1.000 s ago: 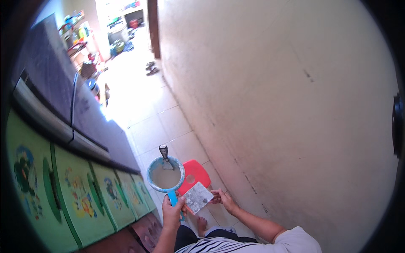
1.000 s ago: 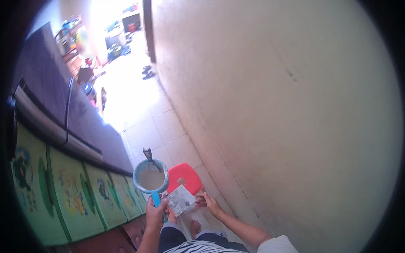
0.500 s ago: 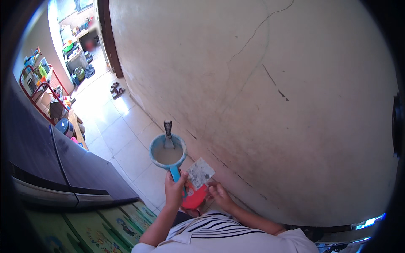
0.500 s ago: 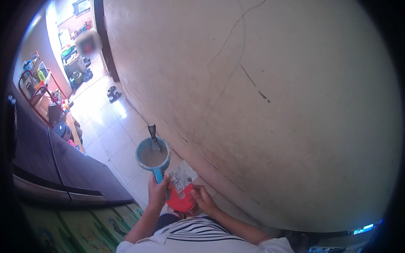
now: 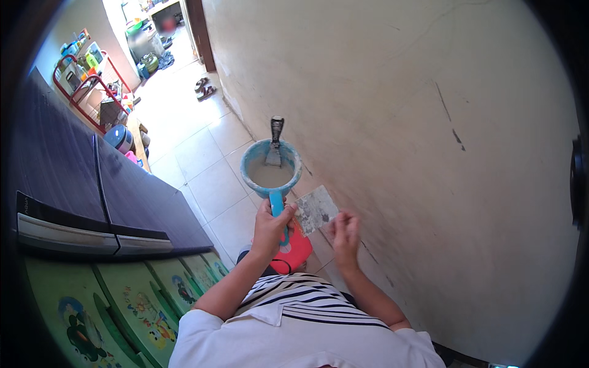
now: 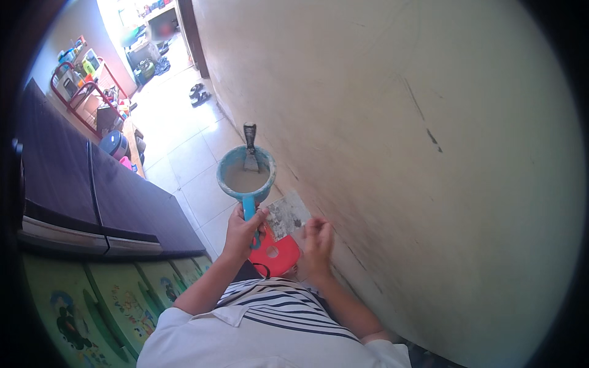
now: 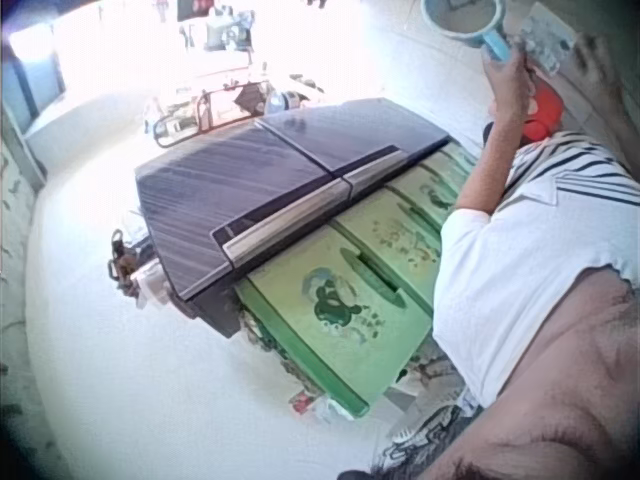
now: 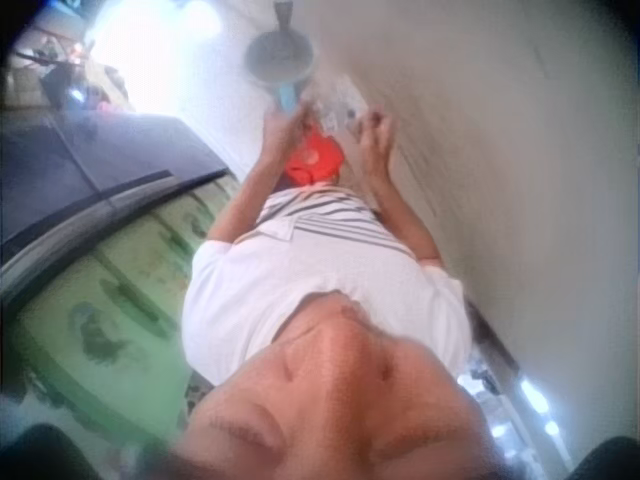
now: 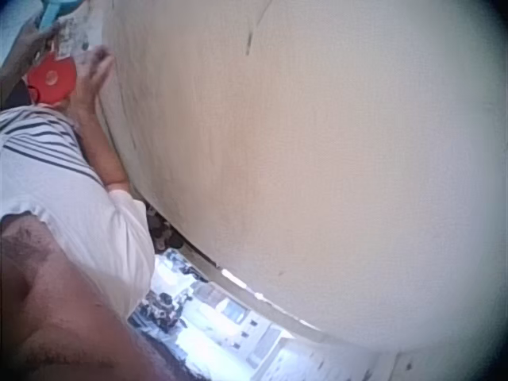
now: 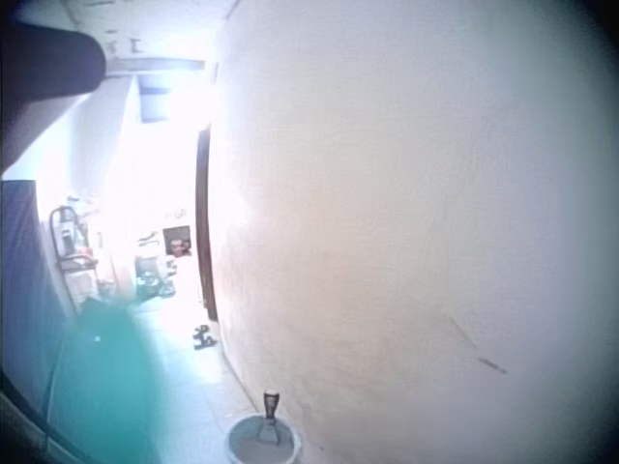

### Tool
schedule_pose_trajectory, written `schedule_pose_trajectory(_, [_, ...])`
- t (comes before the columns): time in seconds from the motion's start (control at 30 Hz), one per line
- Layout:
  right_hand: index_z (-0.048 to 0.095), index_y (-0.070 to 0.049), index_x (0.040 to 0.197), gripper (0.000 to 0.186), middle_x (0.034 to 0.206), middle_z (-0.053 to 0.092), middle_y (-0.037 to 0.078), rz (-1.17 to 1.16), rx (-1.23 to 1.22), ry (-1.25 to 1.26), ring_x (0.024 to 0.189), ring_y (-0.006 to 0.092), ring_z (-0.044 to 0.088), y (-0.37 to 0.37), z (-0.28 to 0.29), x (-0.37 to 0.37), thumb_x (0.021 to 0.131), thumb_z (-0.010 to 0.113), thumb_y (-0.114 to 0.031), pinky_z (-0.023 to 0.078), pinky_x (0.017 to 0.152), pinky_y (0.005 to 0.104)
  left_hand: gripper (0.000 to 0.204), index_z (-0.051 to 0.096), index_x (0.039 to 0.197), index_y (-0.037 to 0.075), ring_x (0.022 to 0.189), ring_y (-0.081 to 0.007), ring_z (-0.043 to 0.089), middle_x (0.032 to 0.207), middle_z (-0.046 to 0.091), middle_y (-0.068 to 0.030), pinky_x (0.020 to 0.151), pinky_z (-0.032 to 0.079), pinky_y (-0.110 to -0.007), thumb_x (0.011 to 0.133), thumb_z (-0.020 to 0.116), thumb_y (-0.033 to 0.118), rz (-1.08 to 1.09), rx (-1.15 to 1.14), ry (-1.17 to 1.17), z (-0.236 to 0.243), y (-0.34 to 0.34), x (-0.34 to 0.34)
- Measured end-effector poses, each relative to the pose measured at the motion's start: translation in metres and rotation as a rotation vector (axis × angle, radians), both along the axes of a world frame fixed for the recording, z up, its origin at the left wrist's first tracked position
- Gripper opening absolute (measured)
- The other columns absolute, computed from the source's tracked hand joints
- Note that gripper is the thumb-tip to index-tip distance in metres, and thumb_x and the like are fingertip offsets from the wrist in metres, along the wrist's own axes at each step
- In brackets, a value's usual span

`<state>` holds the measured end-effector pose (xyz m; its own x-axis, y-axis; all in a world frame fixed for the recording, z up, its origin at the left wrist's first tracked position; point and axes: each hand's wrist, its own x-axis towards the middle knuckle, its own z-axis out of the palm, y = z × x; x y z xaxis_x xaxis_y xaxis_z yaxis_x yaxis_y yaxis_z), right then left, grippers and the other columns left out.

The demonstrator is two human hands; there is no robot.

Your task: The person applies a patching compound to a wall using a putty knife, mixes additional material in a small bucket, and moves a small red stool to access a different section of the wall.

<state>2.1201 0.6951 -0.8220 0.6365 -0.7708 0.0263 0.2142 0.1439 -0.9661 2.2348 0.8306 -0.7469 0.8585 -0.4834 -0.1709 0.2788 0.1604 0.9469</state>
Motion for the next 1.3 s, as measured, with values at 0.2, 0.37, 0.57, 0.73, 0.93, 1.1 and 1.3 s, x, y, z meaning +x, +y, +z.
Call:
schedule_pose_trajectory(0.2, [0.047, 0.001, 0.136, 0.065, 0.102, 0.056, 0.016, -0.020, -1.124, 0.203, 0.090, 0.0282, 0.060, -0.048, 0.162, 0.063, 0.090, 0.073, -0.038, 0.052, 0.076, 0.0386, 0.036, 0.049, 0.113, -0.002, 0.054, -0.0103, 0.057, 0.075, 0.058, -0.0029, 0.040, 0.044, -0.025, 0.091, 0.073, 0.014, -0.177, 0.142, -0.072, 0.028, 0.013, 0.028])
schedule_pose_trajectory(0.37, [0.056, -0.004, 0.129, 0.059, 0.114, 0.066, 0.020, 0.029, -1.304, 0.484, 0.099, 0.0349, 0.067, -0.074, 0.205, 0.166, 0.086, 0.076, -0.039, 0.053, 0.077, 0.0447, 0.039, 0.050, 0.115, -0.002, 0.059, -0.0095, 0.057, 0.080, 0.057, -0.0025, 0.048, 0.048, -0.025, 0.090, 0.075, 0.014, -0.372, 0.201, -0.055, 0.054, 0.015, 0.057])
schedule_pose_trajectory(0.57, [0.062, -0.005, 0.099, 0.029, 0.086, 0.070, 0.014, 0.429, -1.340, 0.672, 0.085, 0.0342, 0.069, -0.068, 0.229, 0.190, 0.088, 0.073, -0.029, 0.053, 0.074, 0.0445, 0.035, 0.051, 0.113, -0.001, 0.060, -0.0095, 0.060, 0.080, 0.060, -0.0035, 0.049, 0.048, -0.025, 0.092, 0.072, 0.016, -0.489, 0.209, -0.066, 0.053, 0.019, 0.100])
schedule_pose_trajectory(0.73, [0.064, -0.004, 0.097, 0.020, 0.088, 0.070, 0.013, 0.412, -1.453, 0.574, 0.078, 0.0317, 0.067, -0.052, 0.263, 0.164, 0.091, 0.070, -0.022, 0.052, 0.070, 0.0401, 0.032, 0.051, 0.110, 0.001, 0.060, -0.0093, 0.060, 0.079, 0.060, -0.0031, 0.051, 0.049, -0.024, 0.092, 0.072, 0.017, -0.450, 0.190, -0.123, 0.064, 0.024, 0.103])
schedule_pose_trajectory(0.93, [0.068, -0.003, 0.098, 0.018, 0.080, 0.068, 0.012, 0.296, -1.106, 0.523, 0.072, 0.0254, 0.067, -0.056, 0.263, 0.136, 0.095, 0.065, -0.020, 0.052, 0.068, 0.0374, 0.032, 0.052, 0.104, 0.002, 0.062, -0.0100, 0.062, 0.080, 0.061, -0.0041, 0.054, 0.051, -0.026, 0.090, 0.075, 0.020, -0.437, 0.175, -0.125, 0.068, 0.026, 0.108])
schedule_pose_trajectory(1.1, [0.068, -0.001, 0.101, 0.021, 0.075, 0.067, 0.006, 0.211, -0.574, 0.453, 0.065, 0.0119, 0.062, -0.080, 0.223, 0.113, 0.099, 0.062, -0.022, 0.049, 0.058, 0.0292, 0.026, 0.053, 0.106, 0.004, 0.061, -0.0087, 0.059, 0.079, 0.059, -0.0017, 0.053, 0.049, -0.025, 0.092, 0.072, 0.015, -0.437, 0.147, -0.129, 0.079, 0.026, 0.106])
schedule_pose_trajectory(1.3, [0.066, -0.003, 0.108, 0.023, 0.077, 0.066, 0.004, 0.289, 0.180, 0.217, 0.060, 0.0061, 0.056, -0.085, 0.178, 0.087, 0.100, 0.063, -0.023, 0.043, 0.050, 0.0211, 0.028, 0.052, 0.108, 0.003, 0.060, -0.0088, 0.059, 0.078, 0.059, -0.0019, 0.050, 0.047, -0.026, 0.092, 0.072, 0.015, -0.437, 0.156, -0.115, 0.083, 0.027, 0.106])
